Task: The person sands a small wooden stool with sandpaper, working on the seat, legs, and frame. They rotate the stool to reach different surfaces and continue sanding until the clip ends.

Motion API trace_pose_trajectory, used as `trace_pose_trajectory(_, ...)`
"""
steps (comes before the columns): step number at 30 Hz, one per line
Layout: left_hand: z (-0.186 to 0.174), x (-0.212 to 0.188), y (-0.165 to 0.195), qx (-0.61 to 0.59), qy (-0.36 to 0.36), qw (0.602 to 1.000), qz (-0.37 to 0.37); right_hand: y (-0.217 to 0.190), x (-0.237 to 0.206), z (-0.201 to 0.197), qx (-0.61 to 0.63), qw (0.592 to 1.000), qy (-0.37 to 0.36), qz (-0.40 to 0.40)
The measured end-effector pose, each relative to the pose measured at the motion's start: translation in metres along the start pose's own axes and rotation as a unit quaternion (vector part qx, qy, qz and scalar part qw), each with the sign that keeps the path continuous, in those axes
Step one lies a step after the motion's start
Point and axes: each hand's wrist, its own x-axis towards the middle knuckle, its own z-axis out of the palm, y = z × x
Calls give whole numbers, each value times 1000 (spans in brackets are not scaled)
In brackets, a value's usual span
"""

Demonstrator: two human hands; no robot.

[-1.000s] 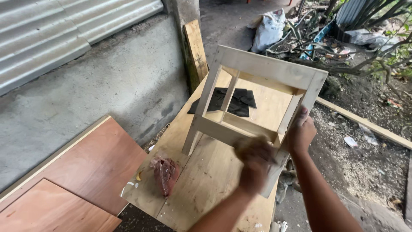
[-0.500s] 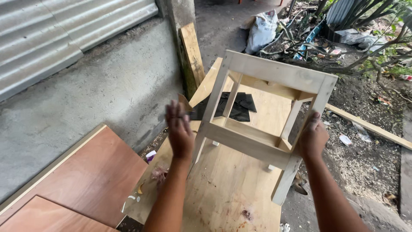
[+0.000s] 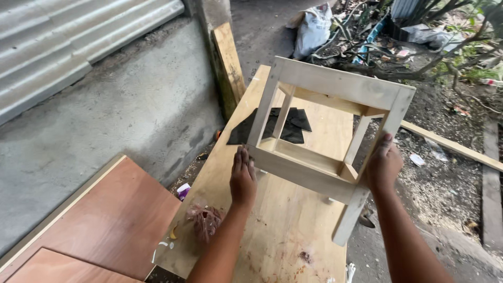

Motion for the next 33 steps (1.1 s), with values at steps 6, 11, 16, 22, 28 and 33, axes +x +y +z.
trace_pose_trajectory(6, -13, -39, -9, 99, 45, 991, 72, -3, 5, 7, 8, 999, 26, -43)
trace_pose_trajectory(11, 6, 18, 3, 51, 19, 998, 25, -5, 8, 7, 10, 1000, -4, 16)
trace_pose_trajectory(16, 21, 56, 2, -46, 9, 999, 23, -13, 3, 3, 9, 1000, 4, -13)
trace_pose_trajectory(22, -22, -14, -12, 15, -21, 996, -90, -21, -11, 0, 10, 1000, -6, 28)
trace_pose_trajectory(28, 31, 100, 23, -58, 33, 998, -13, -28, -26, -6, 5, 1000, 16, -12)
trace_pose_trajectory(33, 33, 79, 65, 93, 72, 977, 178, -32, -28, -4, 50, 998, 24, 17)
